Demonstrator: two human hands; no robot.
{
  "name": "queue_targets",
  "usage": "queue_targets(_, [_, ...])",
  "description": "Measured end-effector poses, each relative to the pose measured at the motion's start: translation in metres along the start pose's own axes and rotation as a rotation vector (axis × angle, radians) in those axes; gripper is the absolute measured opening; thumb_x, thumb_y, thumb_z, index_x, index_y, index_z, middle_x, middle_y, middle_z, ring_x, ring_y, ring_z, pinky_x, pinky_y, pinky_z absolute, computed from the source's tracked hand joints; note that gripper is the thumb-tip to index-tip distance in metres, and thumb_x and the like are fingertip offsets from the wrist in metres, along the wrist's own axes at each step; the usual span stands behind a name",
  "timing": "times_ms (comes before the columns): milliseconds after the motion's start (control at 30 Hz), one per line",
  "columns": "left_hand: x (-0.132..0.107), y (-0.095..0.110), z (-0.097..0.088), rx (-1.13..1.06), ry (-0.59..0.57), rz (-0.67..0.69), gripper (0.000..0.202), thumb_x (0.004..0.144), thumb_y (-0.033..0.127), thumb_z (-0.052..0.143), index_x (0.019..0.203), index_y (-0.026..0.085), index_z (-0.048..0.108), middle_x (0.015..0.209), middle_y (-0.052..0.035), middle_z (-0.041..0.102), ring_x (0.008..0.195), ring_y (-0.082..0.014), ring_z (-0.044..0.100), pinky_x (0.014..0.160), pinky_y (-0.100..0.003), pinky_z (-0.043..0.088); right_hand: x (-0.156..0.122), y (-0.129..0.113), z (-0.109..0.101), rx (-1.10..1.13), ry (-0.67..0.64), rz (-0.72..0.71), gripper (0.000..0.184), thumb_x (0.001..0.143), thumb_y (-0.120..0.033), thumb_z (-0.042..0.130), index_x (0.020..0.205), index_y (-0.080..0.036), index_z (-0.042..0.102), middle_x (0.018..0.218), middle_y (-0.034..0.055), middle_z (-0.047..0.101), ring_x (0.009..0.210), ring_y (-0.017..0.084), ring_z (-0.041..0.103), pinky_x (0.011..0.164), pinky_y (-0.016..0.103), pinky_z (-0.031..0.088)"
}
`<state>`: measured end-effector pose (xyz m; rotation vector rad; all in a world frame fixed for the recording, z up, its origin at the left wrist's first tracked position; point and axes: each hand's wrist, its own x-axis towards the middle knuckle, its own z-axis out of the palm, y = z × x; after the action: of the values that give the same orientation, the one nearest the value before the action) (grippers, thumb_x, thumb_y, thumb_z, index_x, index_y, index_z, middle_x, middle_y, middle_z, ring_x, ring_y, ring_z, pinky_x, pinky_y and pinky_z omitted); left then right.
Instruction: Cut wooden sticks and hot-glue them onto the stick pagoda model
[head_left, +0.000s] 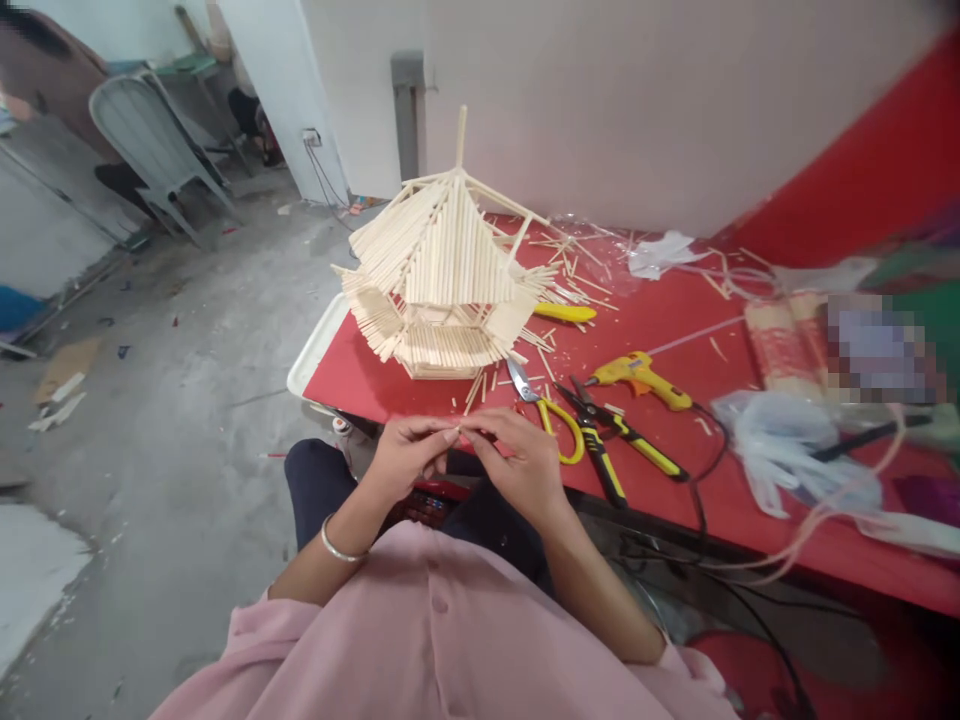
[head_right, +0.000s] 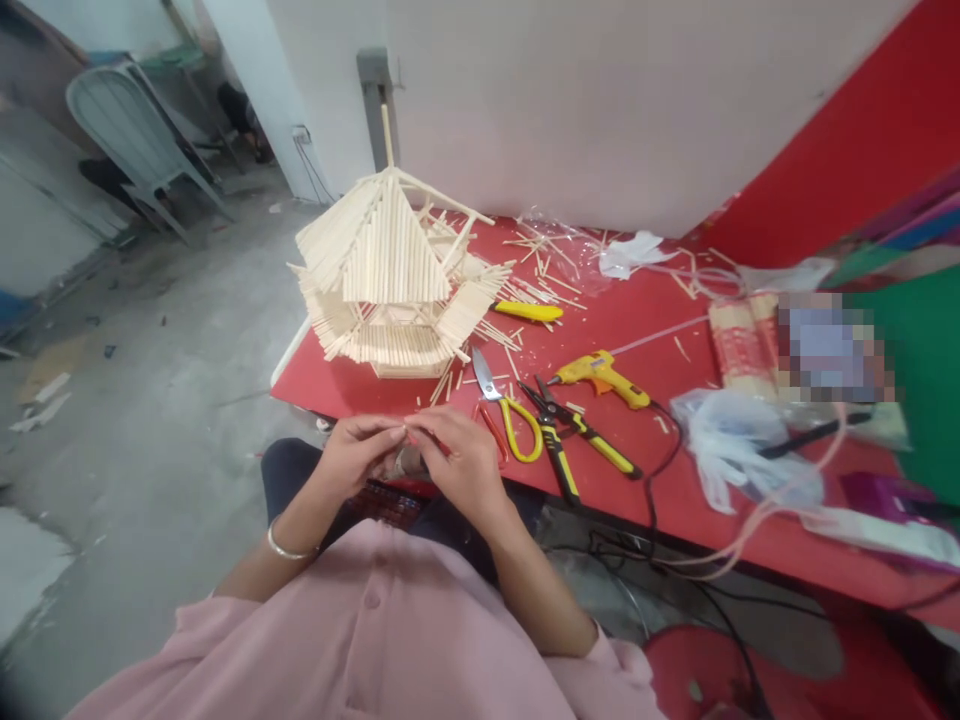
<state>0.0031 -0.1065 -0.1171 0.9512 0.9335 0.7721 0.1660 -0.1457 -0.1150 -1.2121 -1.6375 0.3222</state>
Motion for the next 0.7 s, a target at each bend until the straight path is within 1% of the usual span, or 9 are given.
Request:
queue_targets(133, [-0.006,0.008,-0.003,0.035,0.022,-0.008,0.039,0.063,0.048,0.086,0.076,0.012,0.077,0.043,0.0016,0.057,0.034,-0.0046,0.043,0.035,-0.016,0.028,0.0,-0.008,0.003,0.045,0.02,0.011,0.014,0.089,-0.015,0.063,0.095,-0.023,0.073,0.091,0.0007,0.075,0.088,0.012,0.071,0.082,0.025,0.058])
queue_targets(233, [-0.012,0.017,-0.004,0.016,0.066,0.007,0.039,0.058,0.044,0.09,0.078,0.013,0.077,0.041,0.0025,0.056,0.034,-0.0063,0.046,0.034,-0.015,0.031,0.005,-0.018,0.004,0.069,0.021,-0.007,0.014,0.091,-0.017,0.062,0.095,-0.024,0.073,0.093,0.0016,0.076,0.089,0.013,0.071,0.084,0.028,0.058])
queue_targets(300, [-0.015,0.024,-0.007,0.031,0.068,0.051,0.034,0.06,0.039,0.09,0.079,0.014,0.077,0.043,0.0025,0.058,0.035,-0.0066,0.048,0.034,-0.015,0.034,0.009,-0.024,0.007,0.083,0.017,-0.046,0.014,0.092,-0.019,0.061,0.095,-0.024,0.073,0.094,0.002,0.076,0.089,0.013,0.07,0.085,0.028,0.058])
queue_targets(367, [-0.017,0.033,-0.01,0.049,0.045,0.088,0.029,0.064,0.036,0.088,0.08,0.015,0.077,0.045,0.0022,0.06,0.035,-0.0061,0.049,0.035,-0.015,0.036,0.014,-0.029,0.009,0.084,0.032,-0.087,0.014,0.092,-0.019,0.06,0.096,-0.023,0.073,0.094,0.0023,0.076,0.09,0.012,0.07,0.085,0.027,0.058])
queue_targets(433, [-0.018,0.045,-0.013,0.044,0.041,0.098,0.024,0.067,0.033,0.086,0.081,0.015,0.077,0.05,0.0013,0.063,0.036,-0.0053,0.049,0.035,-0.015,0.037,0.019,-0.033,0.011,0.08,0.068,-0.115,0.016,0.093,-0.018,0.058,0.099,-0.022,0.072,0.096,0.0028,0.075,0.093,0.012,0.07,0.086,0.026,0.058])
queue_targets(567, [-0.019,0.077,-0.015,-0.03,0.098,0.079,0.021,0.065,0.028,0.086,0.078,0.017,0.075,0.065,-0.0008,0.071,0.039,-0.0043,0.05,0.033,-0.015,0.036,0.03,-0.043,0.014,0.052,0.15,-0.165,0.018,0.092,-0.014,0.058,0.103,-0.02,0.07,0.102,0.0044,0.075,0.1,0.012,0.07,0.089,0.026,0.058])
queue_targets(700, [-0.012,0.107,-0.018,-0.08,0.086,0.016,0.016,0.066,0.021,0.084,0.076,0.016,0.072,0.065,-0.0003,0.07,0.04,-0.0029,0.048,0.032,-0.013,0.034,0.045,-0.052,0.014,0.009,0.167,-0.181,0.017,0.093,-0.016,0.055,0.101,-0.021,0.07,0.105,0.0052,0.074,0.102,0.013,0.069,0.091,0.029,0.059])
